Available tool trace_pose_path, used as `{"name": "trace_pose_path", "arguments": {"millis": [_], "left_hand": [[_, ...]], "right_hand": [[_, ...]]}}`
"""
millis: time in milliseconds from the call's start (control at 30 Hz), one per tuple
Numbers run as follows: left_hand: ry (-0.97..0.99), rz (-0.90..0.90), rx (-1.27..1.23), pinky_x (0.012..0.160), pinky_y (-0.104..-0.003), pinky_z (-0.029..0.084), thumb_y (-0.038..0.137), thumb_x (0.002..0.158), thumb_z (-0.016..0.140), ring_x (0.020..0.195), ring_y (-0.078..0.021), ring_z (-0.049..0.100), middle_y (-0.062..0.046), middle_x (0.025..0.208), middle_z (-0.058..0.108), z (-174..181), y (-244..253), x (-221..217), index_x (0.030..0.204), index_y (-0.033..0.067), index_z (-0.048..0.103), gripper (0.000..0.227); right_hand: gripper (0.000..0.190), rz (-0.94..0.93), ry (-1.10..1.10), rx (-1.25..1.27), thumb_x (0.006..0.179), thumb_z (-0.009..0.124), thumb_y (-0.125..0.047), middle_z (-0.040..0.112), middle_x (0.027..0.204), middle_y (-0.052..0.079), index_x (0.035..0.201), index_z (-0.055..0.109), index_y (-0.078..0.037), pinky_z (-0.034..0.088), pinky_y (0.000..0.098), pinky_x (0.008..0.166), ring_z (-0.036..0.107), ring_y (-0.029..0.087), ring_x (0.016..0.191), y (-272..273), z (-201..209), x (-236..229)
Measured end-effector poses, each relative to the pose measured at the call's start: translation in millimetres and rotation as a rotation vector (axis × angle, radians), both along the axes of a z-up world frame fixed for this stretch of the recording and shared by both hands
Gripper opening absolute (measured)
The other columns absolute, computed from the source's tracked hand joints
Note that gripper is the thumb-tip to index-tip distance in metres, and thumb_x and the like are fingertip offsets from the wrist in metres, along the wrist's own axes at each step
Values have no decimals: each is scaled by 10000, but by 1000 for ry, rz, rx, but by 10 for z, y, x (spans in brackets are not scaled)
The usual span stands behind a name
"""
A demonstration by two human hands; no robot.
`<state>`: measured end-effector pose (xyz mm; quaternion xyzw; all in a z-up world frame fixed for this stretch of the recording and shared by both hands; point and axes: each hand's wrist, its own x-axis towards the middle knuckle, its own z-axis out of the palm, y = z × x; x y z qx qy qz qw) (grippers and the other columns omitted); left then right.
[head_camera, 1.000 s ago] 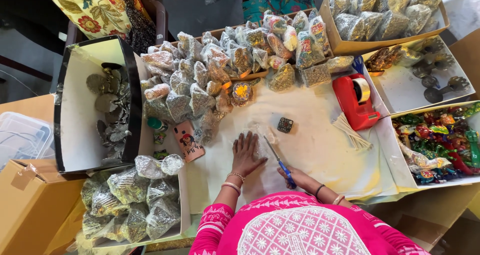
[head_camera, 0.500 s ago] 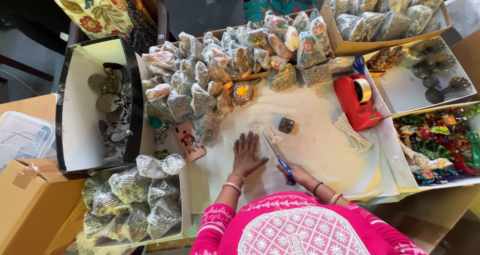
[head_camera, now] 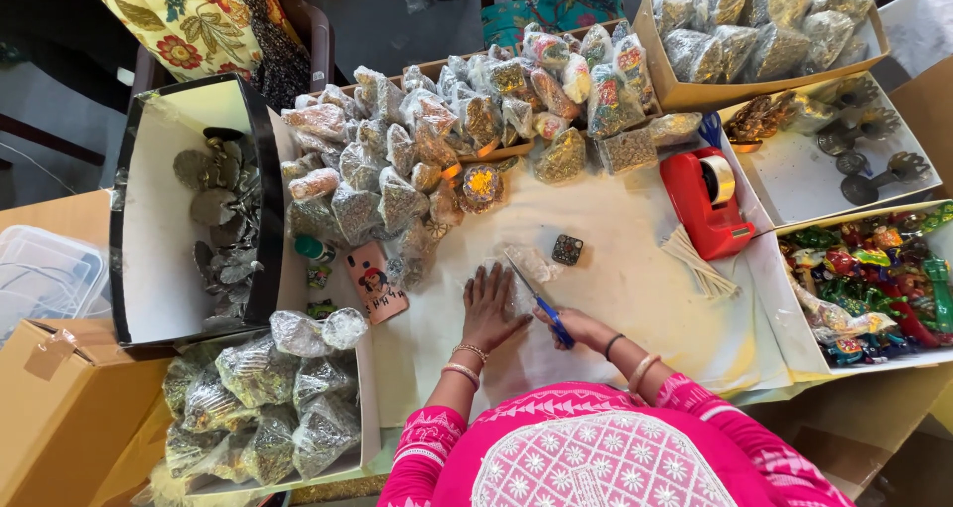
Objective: The person selects a small decorative item from a box and cleans it with a cloth. They then cut a piece of bubble wrap using scissors and wrap the item in it. Finally, they place the wrapped item into a box with other wrapped items.
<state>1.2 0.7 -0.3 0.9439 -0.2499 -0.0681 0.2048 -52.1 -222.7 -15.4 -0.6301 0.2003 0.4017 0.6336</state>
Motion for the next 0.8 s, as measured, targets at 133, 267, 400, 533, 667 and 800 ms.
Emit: {"name": "trace_pose_path", "arguments": {"millis": [133, 267, 400, 533, 667, 800], "left_hand": [[12, -1, 11, 1243, -548, 34, 706, 762, 695, 1567, -374, 85, -81, 1698, 197, 21, -9, -1, 1625, 202, 251, 1093], [12, 5, 16, 1243, -552, 40, 713, 758, 692, 1566, -374, 90, -79, 1698, 203, 16, -5, 4, 1629, 199, 246, 1105], [-4, 5, 10, 1243, -555, 47, 726, 764, 691, 1565, -375, 96, -80, 1700, 205, -1, -7, 1, 1629, 197, 249, 1106], [0, 1, 6, 1244, -553, 50, 729, 759, 695, 1565, -378, 97, -79, 1700, 205, 6, -4, 13, 1628, 198, 252, 1110], [45, 0, -19, 1244, -543, 45, 703, 745, 717, 1565, -372, 86, -78, 1697, 200, 47, 12, 33, 1618, 193, 263, 1109], [187, 34, -255, 1241, -504, 68, 501, 801, 740, 1563, -337, 120, -81, 1667, 302, -428, 168, 192, 1594, 179, 326, 951]], "right_hand": [[568, 14, -50, -106, 914, 640, -641, 541, 609, 30, 757, 529, -106, 473, 307, 471, 574, 149, 499, 8, 16, 159], [488, -4, -107, -169, 902, 703, -543, 549, 622, 30, 775, 561, -94, 487, 315, 481, 584, 150, 505, -5, 223, 178], [495, -9, -105, -129, 945, 663, -526, 544, 628, 29, 778, 535, -78, 504, 302, 508, 585, 142, 527, -156, 267, 1], [479, -22, -186, -127, 945, 672, -507, 561, 632, 25, 801, 527, -73, 504, 305, 513, 558, 134, 539, -480, 138, -287], [334, -250, -303, -287, 879, 657, -436, 665, 694, 54, 907, 640, -104, 504, 332, 511, 614, 163, 550, -853, 244, -604], [484, -90, -513, -1032, 910, 721, -497, 702, 797, 254, 971, 565, -43, 518, 522, 659, 674, 428, 757, -1213, 440, -812]]}}
